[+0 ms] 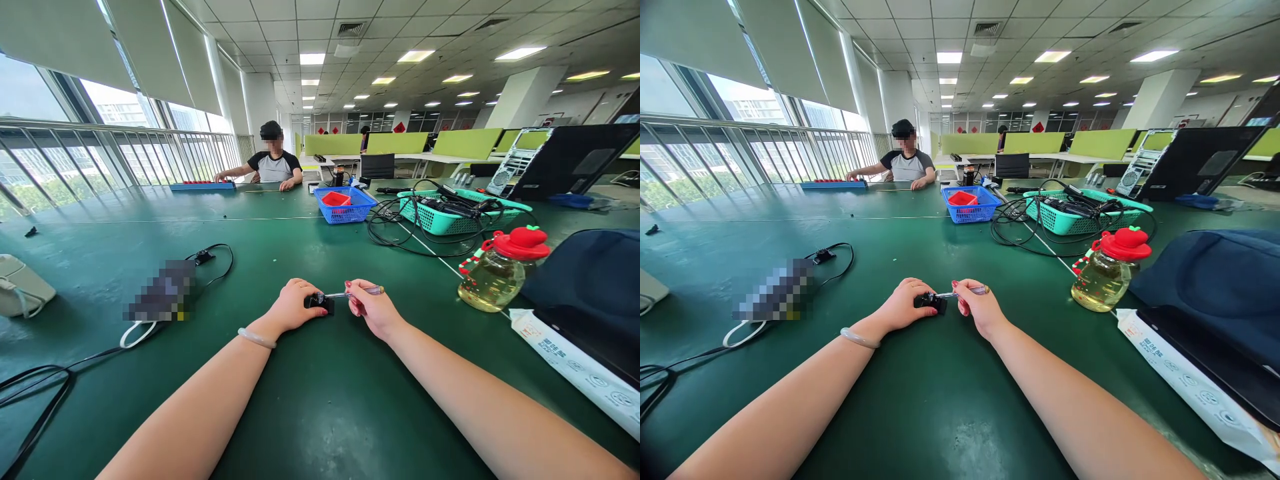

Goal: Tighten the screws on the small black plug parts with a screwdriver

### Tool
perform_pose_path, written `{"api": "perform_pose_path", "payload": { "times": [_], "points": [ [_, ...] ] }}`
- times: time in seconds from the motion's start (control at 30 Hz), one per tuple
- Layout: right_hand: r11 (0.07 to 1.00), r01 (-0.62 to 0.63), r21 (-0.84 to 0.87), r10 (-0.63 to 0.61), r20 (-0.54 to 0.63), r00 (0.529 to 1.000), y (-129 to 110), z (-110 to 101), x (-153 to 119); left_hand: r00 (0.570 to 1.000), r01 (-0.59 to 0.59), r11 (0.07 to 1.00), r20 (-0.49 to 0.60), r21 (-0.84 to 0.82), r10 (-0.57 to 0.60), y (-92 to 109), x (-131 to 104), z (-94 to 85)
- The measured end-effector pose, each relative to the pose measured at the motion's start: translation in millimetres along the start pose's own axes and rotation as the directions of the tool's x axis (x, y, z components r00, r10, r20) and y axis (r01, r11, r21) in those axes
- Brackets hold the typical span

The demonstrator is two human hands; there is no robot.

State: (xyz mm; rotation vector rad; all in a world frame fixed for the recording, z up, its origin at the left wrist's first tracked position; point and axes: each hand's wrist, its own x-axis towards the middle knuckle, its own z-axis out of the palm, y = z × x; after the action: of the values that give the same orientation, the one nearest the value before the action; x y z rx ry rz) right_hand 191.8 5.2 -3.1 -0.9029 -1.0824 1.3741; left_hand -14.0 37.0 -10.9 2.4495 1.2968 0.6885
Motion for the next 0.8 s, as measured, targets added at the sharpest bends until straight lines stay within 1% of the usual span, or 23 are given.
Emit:
{"api": "perform_pose_path", "payload": {
  "times": [0.13,0.3,0.43,0.67,0.73,0.8],
  "points": [
    [0.998,-0.053,-0.020,0.054,0.027,0.998,-0.2,1.0,-0.5,1.000,-0.010,1.000,-0.002,0.007,0.010,-0.3,-0.3,0.0],
    [0.995,-0.095,0.023,0.095,0.009,0.995,1.0,0.6,1.1,0.999,-0.034,0.999,-0.006,0.026,0.034,-1.2,-0.3,0.5],
    [0.994,-0.093,0.066,0.094,-0.014,0.995,2.2,-1.6,2.6,0.999,-0.046,0.999,0.009,0.025,0.046,-2.1,0.6,1.0],
    [0.997,-0.008,0.082,0.014,-0.076,0.997,0.3,-3.7,3.8,0.999,-0.019,0.999,0.027,0.034,0.018,2.6,0.2,-2.5],
    [0.999,0.038,0.036,-0.035,-0.091,0.995,-0.2,-3.8,3.3,0.999,-0.025,0.999,0.032,0.023,0.024,5.1,-0.9,-4.2],
    [0.993,0.111,-0.048,-0.115,-0.089,0.989,-0.5,-3.5,1.3,0.999,-0.034,0.999,0.043,0.019,0.033,7.3,-2.2,-5.6]
  ]
}}
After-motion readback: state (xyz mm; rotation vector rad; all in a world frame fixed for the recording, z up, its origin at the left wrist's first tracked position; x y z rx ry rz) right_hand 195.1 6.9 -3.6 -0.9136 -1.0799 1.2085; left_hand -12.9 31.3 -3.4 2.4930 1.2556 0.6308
